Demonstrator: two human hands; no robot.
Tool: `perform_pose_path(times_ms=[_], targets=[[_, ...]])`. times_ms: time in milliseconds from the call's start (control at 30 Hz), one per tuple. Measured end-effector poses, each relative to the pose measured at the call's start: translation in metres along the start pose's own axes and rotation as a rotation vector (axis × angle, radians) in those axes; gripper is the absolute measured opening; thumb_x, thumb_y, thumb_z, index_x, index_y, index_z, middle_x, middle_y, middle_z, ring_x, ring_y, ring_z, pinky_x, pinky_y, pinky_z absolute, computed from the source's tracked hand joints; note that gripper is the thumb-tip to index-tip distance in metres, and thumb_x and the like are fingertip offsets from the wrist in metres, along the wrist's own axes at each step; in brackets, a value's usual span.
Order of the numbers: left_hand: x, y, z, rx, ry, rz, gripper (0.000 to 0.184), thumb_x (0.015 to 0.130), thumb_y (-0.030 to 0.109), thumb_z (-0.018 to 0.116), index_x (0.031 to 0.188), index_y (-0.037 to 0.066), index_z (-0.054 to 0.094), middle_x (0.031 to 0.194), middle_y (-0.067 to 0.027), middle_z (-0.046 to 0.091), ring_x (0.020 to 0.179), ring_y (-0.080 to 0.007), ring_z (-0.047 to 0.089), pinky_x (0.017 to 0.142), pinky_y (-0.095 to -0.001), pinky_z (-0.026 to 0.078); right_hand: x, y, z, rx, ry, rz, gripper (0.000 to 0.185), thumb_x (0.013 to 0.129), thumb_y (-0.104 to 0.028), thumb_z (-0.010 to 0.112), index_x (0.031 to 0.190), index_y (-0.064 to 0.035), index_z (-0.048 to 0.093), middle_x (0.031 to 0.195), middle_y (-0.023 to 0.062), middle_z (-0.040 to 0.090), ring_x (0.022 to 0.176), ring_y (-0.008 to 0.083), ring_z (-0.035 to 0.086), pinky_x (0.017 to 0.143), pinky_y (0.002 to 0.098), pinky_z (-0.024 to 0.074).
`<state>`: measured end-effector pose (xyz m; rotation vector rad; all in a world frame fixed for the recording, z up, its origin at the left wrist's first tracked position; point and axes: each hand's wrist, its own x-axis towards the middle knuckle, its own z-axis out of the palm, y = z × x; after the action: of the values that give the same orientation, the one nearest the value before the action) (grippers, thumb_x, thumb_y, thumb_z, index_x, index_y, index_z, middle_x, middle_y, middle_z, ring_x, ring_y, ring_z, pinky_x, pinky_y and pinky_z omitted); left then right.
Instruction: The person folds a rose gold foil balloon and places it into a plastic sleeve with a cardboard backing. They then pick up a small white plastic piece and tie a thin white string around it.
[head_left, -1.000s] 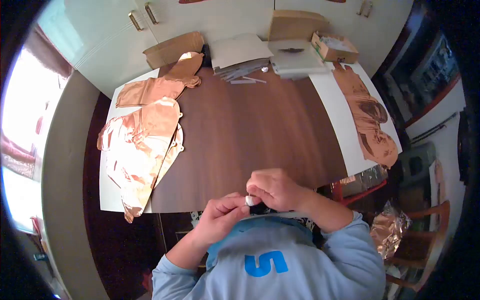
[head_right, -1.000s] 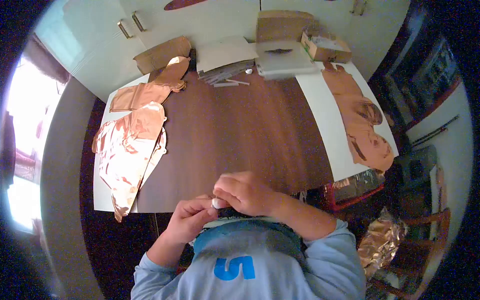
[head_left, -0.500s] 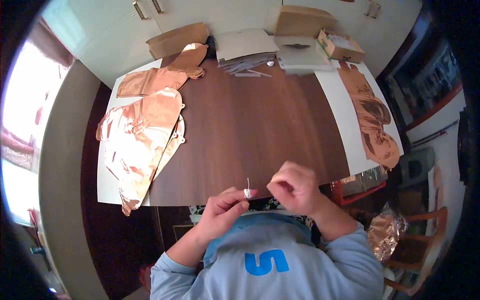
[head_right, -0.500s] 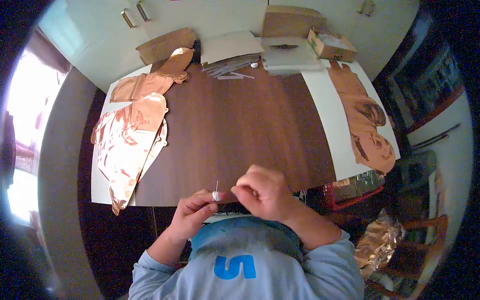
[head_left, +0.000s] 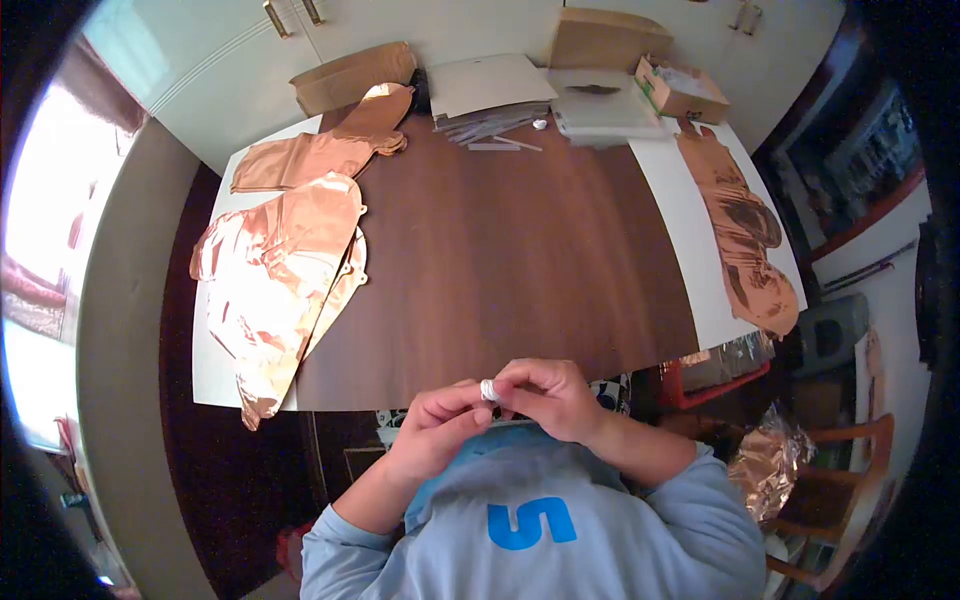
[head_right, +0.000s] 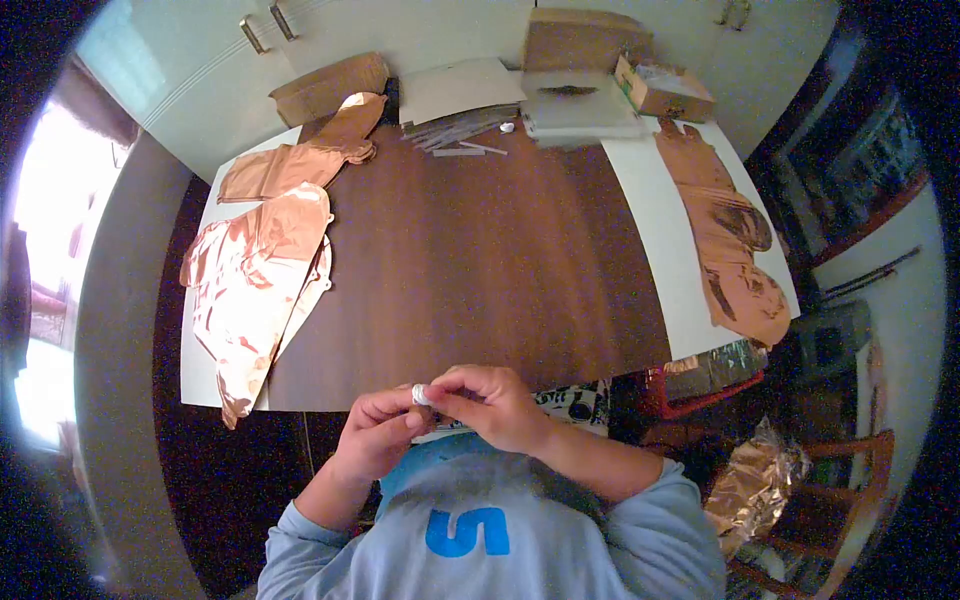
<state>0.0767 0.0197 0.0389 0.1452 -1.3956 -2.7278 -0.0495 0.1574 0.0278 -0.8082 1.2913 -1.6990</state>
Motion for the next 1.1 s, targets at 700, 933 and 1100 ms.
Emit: perform_pose_path(times_ms=[700,933,1100], targets=[[-0.006,0.006,-0.003,0.303,-0.109,-0.117,0.020,0.095,0.013,0.053,0.094,-0.003,0.065,0.088,-0.0082,0.057,0.072,-0.0134,0.056,0.063,-0.0258,0.046,0.000,-0.068,-0.023,-0.614,-0.244,-0.376,0.031,0.074,-0.002,0.072,0.104,-0.0005,0.066,0.095,0.0116,0.066,0.084,0.0248,0.065,0.072,0.0323,0.0514],[-0.006,0.005,-0.007,0.399,-0.190,0.005,0.019,0.093,0.012,0.053,0.100,-0.002,0.065,0.093,-0.0057,0.056,0.088,-0.0137,0.049,0.071,-0.0276,0.043,-0.004,-0.056,-0.015,-0.559,-0.319,-0.406,0.027,0.075,-0.005,0.073,0.099,-0.0035,0.063,0.090,0.0106,0.064,0.080,0.0256,0.064,0.070,0.0329,0.0517],[-0.001,0.007,-0.006,0.375,-0.337,-0.044,0.015,0.090,0.009,0.059,0.097,-0.001,0.067,0.093,-0.0071,0.059,0.085,-0.0138,0.054,0.072,-0.0269,0.045,-0.007,-0.054,-0.020,-0.451,-0.430,-0.177,0.022,0.074,-0.007,0.075,0.091,-0.0045,0.062,0.086,0.0082,0.062,0.078,0.0203,0.064,0.069,0.0306,0.0509]])
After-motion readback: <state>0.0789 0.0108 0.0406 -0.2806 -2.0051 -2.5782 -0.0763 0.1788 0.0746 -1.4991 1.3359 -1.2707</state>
